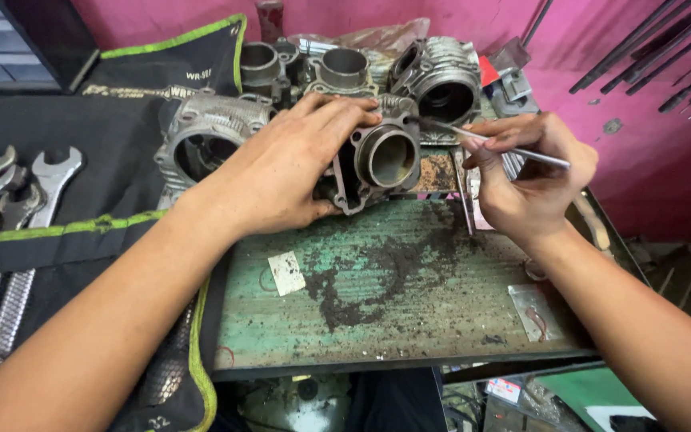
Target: Scraping and cleaning the surface of a motorcycle cylinder block using a small hand tool to remove residue.
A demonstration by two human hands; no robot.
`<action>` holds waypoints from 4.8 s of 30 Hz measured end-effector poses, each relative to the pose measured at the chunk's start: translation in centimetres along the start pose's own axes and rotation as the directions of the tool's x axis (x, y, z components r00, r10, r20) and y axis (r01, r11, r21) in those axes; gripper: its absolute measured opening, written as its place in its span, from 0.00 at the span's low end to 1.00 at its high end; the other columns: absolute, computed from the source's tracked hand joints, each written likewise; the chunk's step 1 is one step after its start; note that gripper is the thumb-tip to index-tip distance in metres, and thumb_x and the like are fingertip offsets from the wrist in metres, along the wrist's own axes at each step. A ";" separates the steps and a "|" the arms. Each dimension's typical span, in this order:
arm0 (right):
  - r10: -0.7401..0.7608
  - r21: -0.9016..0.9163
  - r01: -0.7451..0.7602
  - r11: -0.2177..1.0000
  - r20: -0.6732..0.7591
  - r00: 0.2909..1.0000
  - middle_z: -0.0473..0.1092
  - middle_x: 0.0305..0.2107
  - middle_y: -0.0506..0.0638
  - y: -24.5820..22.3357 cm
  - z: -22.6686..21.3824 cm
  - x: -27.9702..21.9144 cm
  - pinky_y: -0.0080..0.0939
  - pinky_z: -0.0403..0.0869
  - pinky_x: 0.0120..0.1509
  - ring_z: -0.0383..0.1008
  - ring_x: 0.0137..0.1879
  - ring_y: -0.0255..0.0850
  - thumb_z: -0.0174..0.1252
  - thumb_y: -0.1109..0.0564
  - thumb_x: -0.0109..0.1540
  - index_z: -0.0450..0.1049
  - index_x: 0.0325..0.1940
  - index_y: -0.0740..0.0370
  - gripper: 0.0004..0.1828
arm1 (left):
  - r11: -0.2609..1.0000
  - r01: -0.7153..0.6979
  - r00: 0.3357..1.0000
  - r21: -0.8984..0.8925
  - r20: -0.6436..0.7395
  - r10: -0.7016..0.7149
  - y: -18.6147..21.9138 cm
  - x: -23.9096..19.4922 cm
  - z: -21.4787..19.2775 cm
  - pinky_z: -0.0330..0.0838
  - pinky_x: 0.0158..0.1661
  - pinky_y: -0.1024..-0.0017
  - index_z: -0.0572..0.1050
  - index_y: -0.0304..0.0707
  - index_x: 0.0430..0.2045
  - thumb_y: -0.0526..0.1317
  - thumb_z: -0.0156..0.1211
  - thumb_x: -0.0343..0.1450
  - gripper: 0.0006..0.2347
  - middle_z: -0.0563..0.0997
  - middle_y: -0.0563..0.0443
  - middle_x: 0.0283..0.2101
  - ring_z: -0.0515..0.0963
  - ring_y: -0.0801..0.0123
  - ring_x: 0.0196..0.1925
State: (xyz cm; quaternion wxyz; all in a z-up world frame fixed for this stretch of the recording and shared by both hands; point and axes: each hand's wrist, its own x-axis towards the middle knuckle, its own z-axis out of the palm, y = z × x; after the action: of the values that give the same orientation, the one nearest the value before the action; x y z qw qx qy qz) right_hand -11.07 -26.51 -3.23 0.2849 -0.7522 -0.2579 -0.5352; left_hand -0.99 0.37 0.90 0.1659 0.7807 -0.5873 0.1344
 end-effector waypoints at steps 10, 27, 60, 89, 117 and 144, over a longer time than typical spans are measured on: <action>-0.209 -0.129 0.208 0.969 0.013 0.978 0.77 0.27 0.66 -0.1 -0.4 0.5 0.41 0.74 0.39 0.85 0.44 0.58 0.65 0.82 0.68 0.71 0.24 0.70 0.21 | 0.985 -0.167 0.978 0.035 -0.121 0.170 -1.2 0.2 1.3 0.59 0.62 0.51 0.63 0.28 0.61 0.55 0.87 0.52 0.49 0.69 0.33 0.65 0.69 0.43 0.64; -0.167 -0.147 0.193 0.970 0.173 0.971 0.80 0.33 0.62 -1.8 -0.5 0.6 0.40 0.73 0.38 0.84 0.40 0.48 0.70 0.72 0.67 0.74 0.29 0.70 0.15 | 0.995 -0.100 0.992 0.026 -0.071 0.102 -0.8 -0.1 0.6 0.49 0.69 0.44 0.60 0.31 0.64 0.56 0.86 0.55 0.49 0.67 0.33 0.67 0.66 0.43 0.70; -0.259 0.199 0.192 0.961 0.407 0.876 0.78 0.26 0.59 -2.3 -0.6 1.9 0.35 0.75 0.28 0.79 0.23 0.40 0.63 0.62 0.56 0.69 0.17 0.60 0.14 | 0.998 0.064 0.998 0.001 0.006 -0.064 0.0 0.0 0.4 0.51 0.66 0.35 0.63 0.46 0.63 0.51 0.90 0.50 0.47 0.60 0.31 0.71 0.64 0.28 0.67; -0.286 0.059 0.285 0.957 0.382 0.879 0.77 0.32 0.58 -3.4 -0.3 0.8 0.34 0.78 0.34 0.80 0.32 0.42 0.58 0.70 0.62 0.77 0.39 0.69 0.04 | 0.986 -0.161 0.982 -0.034 -0.106 0.157 -0.7 0.1 1.4 0.57 0.65 0.50 0.70 0.38 0.52 0.49 0.89 0.46 0.42 0.71 0.42 0.64 0.69 0.50 0.65; -0.295 -0.104 0.367 0.925 0.413 0.862 0.82 0.36 0.56 -1.6 1.7 -0.6 0.37 0.71 0.26 0.84 0.36 0.39 0.42 0.71 0.59 0.72 0.32 0.62 0.13 | 0.991 -0.099 0.993 0.088 -0.048 0.104 -0.3 0.2 0.7 0.71 0.46 0.48 0.71 0.40 0.53 0.51 0.87 0.46 0.42 0.71 0.50 0.65 0.67 0.51 0.60; -0.351 0.148 0.322 0.935 0.258 0.900 0.80 0.40 0.64 -1.8 1.8 0.1 0.33 0.70 0.25 0.80 0.25 0.38 0.44 0.67 0.68 0.71 0.25 0.66 0.17 | 0.980 -0.097 0.994 0.177 -0.030 0.103 0.1 0.2 0.1 0.70 0.53 0.49 0.70 0.39 0.54 0.51 0.85 0.46 0.42 0.72 0.48 0.65 0.68 0.50 0.58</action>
State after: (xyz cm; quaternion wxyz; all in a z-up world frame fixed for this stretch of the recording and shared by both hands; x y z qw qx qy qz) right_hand -11.12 -23.90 -3.35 0.1869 -0.7490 -0.4486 -0.4504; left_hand -1.02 0.15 0.90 0.1011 0.7590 -0.6084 0.2087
